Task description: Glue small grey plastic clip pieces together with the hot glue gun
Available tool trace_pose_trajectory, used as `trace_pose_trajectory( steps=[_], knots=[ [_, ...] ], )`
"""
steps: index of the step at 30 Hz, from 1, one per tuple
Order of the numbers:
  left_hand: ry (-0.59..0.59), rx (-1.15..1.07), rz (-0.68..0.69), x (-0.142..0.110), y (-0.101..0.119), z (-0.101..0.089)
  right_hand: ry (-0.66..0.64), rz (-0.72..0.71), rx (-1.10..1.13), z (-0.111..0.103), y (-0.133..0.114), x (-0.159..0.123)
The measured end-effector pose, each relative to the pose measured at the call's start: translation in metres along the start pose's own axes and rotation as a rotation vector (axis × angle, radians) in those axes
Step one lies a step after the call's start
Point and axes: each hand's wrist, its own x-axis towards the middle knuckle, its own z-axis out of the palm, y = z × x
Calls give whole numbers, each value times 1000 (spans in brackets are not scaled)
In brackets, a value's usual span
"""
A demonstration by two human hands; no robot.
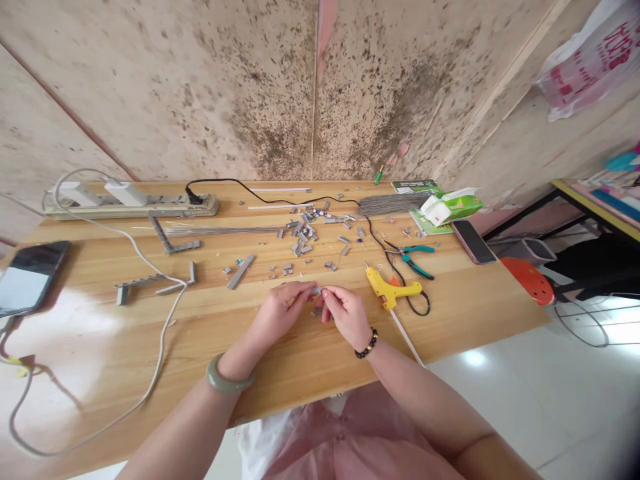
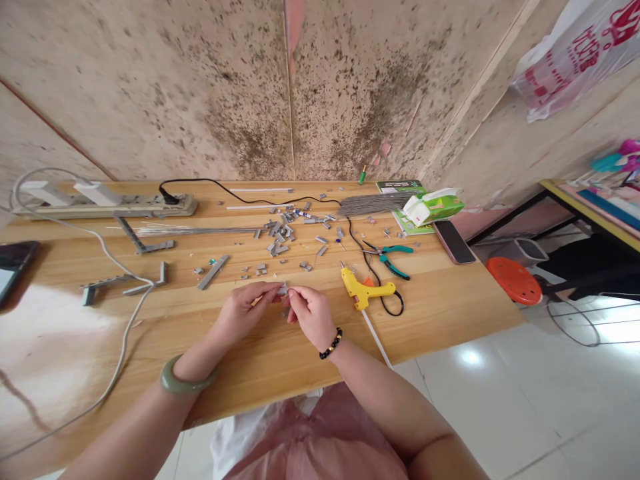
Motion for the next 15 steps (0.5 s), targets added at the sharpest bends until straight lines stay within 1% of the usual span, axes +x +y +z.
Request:
trace_pose_trajectory(
  steps=[2, 4, 6, 12, 15],
  knots=[
    [3, -46, -65, 1, -2, 0, -7, 23, 38, 0, -1, 0],
    [-10, -69, -91, 1, -2, 0, -14, 45, 70, 1, -1, 0],
    [-24, -65, -89, 1, -1, -1, -21, 65, 87, 0, -2, 0],
    [-37, -16, -19, 2, 1, -2, -38, 114, 108, 0, 0, 1],
    [-59, -54, -70, 2, 2, -3, -32, 104, 131, 1, 3, 1]
  ],
)
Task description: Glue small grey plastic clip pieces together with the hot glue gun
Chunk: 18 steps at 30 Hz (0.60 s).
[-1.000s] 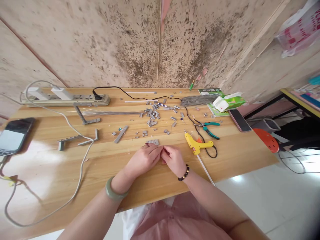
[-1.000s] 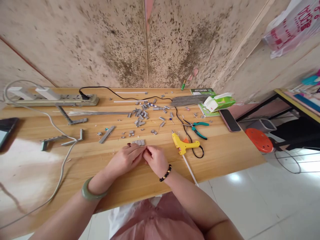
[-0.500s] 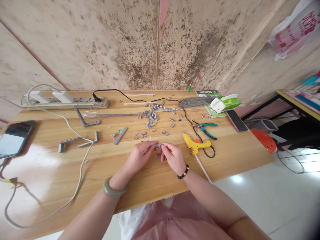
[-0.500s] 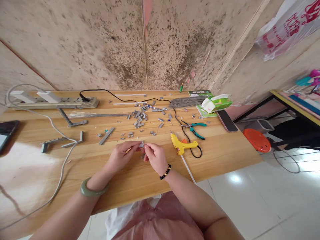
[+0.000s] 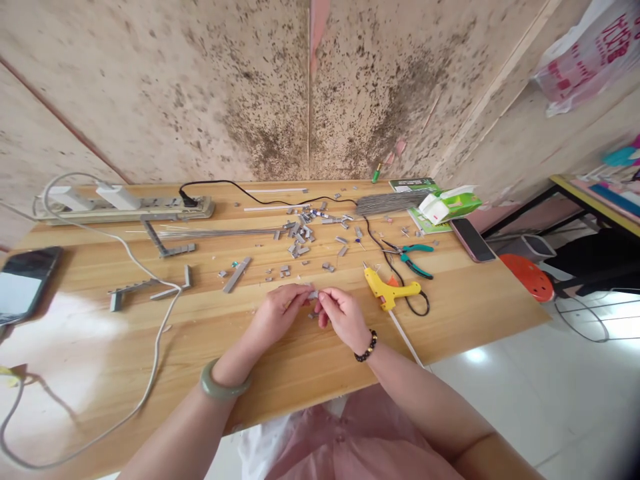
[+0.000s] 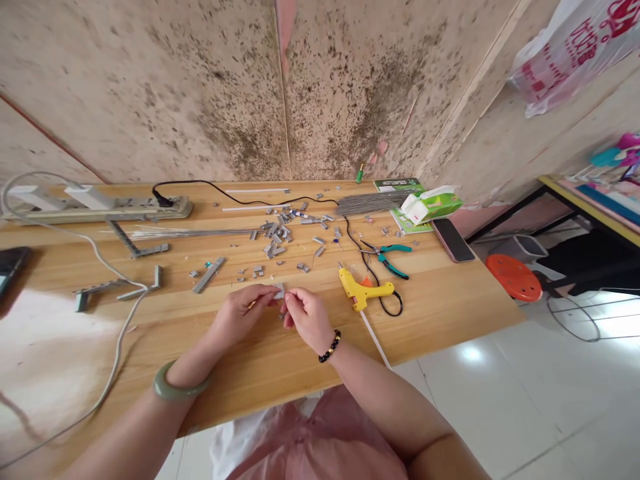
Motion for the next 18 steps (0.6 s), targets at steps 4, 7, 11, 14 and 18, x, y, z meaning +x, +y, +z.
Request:
trace_pose_trajectory(
  steps=[4, 7, 11, 14, 18],
  knots=[
    [-39, -164, -142, 2, 3, -1, -26, -23, 16, 0, 0, -1],
    [-76, -391, -260, 4, 4, 0, -30, -55, -37, 0, -1, -3],
    [-167, -745, -429, 4, 2, -2, -35, -158, -225, -2, 1, -7],
    [-230, -940, -565, 3, 2, -6, -30, -195, -264, -3, 1, -8],
    [-201, -1055, -654, 3, 3, -12, -6, -139, -67, -5, -5, -8]
  ],
)
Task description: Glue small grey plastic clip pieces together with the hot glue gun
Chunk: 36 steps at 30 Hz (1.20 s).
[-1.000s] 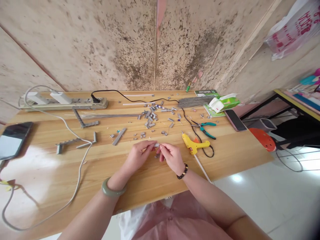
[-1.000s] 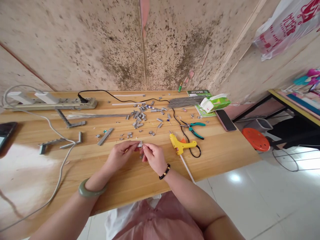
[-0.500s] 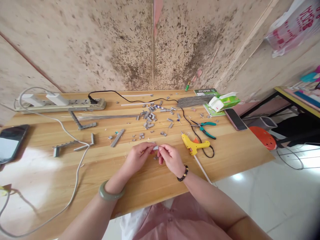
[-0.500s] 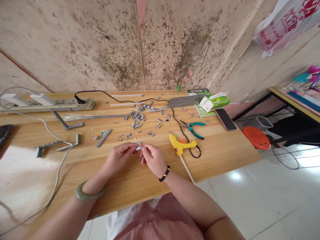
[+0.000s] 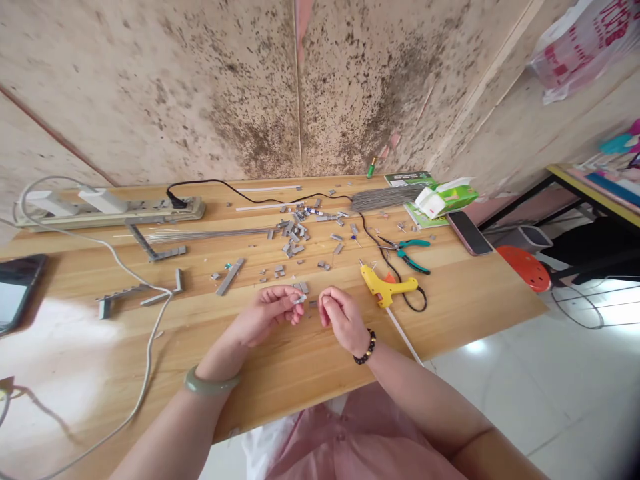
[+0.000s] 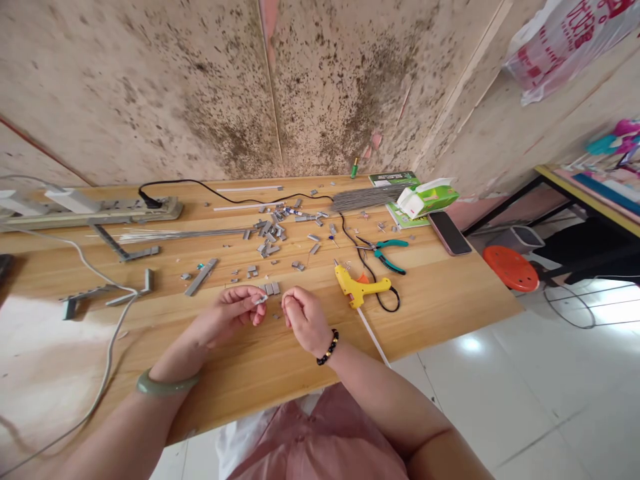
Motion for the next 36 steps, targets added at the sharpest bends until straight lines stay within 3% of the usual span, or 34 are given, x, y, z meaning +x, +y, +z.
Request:
trace_pose_trajectory(
  steps=[5, 13, 21, 25, 31, 36],
  knots=[
    [29, -57, 10, 1, 2, -1, 50, 105, 142, 0, -5, 3],
    [76, -18, 90, 6, 0, -3, 127, 107, 179, 1, 7, 11],
    [145, 342, 324, 8, -3, 5, 45, 159, 144, 4, 10, 7],
    [104, 410, 349, 4, -1, 8, 71, 116, 88, 5, 12, 6],
    [11, 347, 268, 6, -2, 6, 85, 8, 3, 4, 14, 7],
    [136, 373, 300, 9, -2, -4, 153, -60, -39, 12, 11, -3]
  ],
)
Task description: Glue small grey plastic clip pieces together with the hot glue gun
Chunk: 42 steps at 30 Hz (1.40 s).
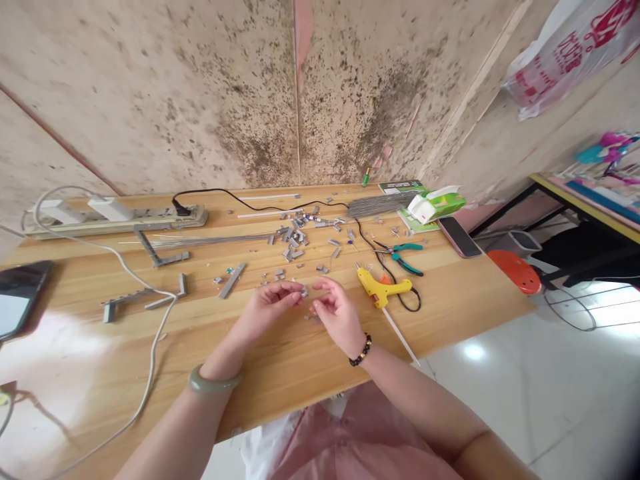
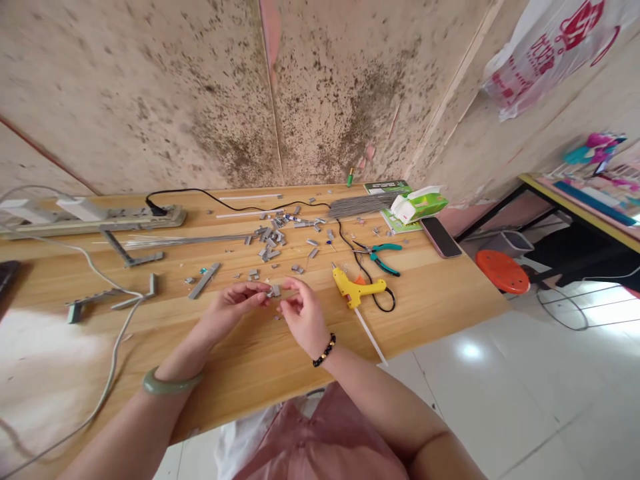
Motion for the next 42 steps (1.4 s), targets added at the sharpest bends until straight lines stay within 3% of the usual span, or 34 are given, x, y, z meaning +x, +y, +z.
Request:
trace_pose_trajectory(
  steps=[4, 8, 11, 14, 17, 21, 26, 31, 35, 38, 42],
  knots=[
    [90, 76, 10, 2, 0, -4, -88, -206, -252, -12, -31, -12],
    [83, 188, 98, 1, -2, -3, -30, -330, -671, -60, -56, -3],
    [47, 321, 191, -1, -1, -1, 17, -332, -908, -106, -51, 8],
    [2, 453, 265, -3, 0, 1, -124, -347, -1081, -142, -34, 11],
    [-4, 518, 306, -4, 0, 3, -269, -389, -1253, -161, -17, 5],
    [-6, 507, 329, -2, -5, 3, -300, -322, -1427, -165, 0, 1],
    [-15, 461, 343, 0, -9, 0, -249, -284, -1487, -162, 4, 10],
    [-12, 537, 405, 2, -12, -2, -147, -281, -1273, -156, -3, 15],
    [-100, 726, 526, 1, -15, -1, -91, -287, -1051, -145, -2, 19],
    [-190, 898, 573, 0, -17, 1, -174, -333, -962, -136, 2, 27],
    [-215, 1074, 542, -2, -17, 2, -331, -467, -863, -126, 4, 41]
  ],
)
